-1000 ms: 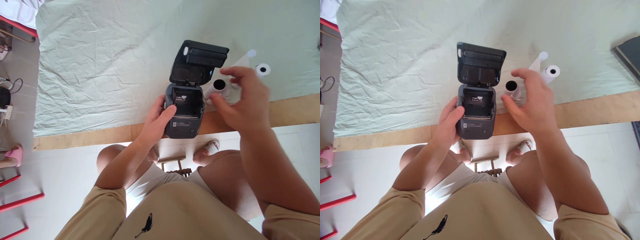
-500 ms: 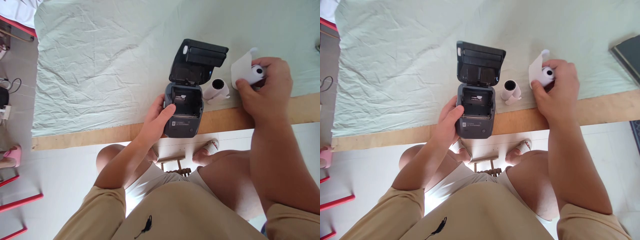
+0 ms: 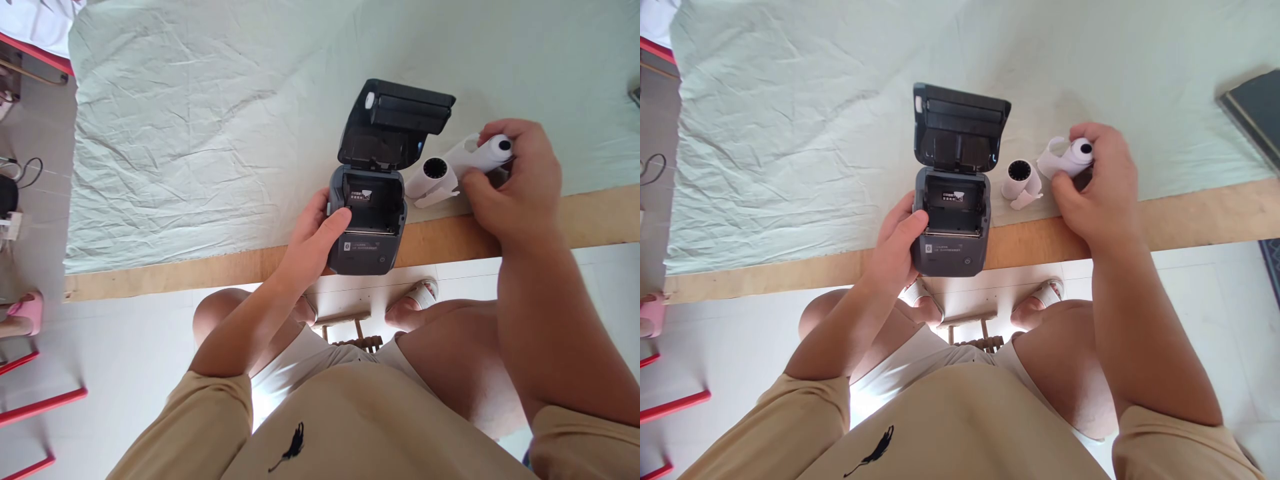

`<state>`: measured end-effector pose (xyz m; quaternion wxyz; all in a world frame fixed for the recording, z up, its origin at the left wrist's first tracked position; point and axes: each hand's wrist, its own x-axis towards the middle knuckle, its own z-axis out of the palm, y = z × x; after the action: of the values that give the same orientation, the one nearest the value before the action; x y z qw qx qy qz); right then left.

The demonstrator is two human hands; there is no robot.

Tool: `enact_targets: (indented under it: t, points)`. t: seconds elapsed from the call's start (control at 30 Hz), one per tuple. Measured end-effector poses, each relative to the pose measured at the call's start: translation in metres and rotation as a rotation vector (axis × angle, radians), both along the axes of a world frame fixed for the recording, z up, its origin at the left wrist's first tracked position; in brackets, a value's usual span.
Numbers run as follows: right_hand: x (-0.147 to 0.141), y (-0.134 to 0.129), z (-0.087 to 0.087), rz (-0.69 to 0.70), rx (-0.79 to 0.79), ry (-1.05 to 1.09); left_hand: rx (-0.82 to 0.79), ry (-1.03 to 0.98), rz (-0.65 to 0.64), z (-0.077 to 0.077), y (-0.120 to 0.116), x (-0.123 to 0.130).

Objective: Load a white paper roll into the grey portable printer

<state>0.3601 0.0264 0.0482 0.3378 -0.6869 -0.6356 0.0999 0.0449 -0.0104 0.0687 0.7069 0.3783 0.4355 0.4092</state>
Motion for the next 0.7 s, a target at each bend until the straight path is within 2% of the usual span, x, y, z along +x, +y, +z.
enact_targets:
  t: [0.07, 0.13, 0.2, 0.33, 0.47, 0.57, 0.7]
  points:
    - [-0.001, -0.001, 0.000, -0.061, 0.024, -0.039, -0.010, 0.011, -0.006, 0.001, 0.000, 0.000]
    - [-0.003, -0.002, 0.000, -0.086, 0.037, 0.038, -0.021, 0.035, -0.010, 0.002, 0.000, 0.001]
    - [-0.003, -0.002, -0.001, -0.047, 0.011, 0.081, -0.031, 0.065, -0.016, 0.002, 0.000, 0.001]
    - [0.000, 0.001, 0.000, -0.003, -0.015, -0.045, -0.027, 0.060, -0.026, 0.002, 0.000, 0.001]
    - [0.001, 0.000, 0.005, -0.007, -0.013, 0.048, -0.020, 0.062, -0.015, 0.001, 0.000, 0.000]
    - [-0.004, -0.004, 0.009, 0.050, -0.038, 0.038, -0.010, 0.067, -0.017, 0.000, 0.001, 0.000]
    - [-0.004, -0.002, 0.008, -0.035, -0.039, -0.029, -0.011, 0.078, -0.013, -0.001, 0.001, 0.001]
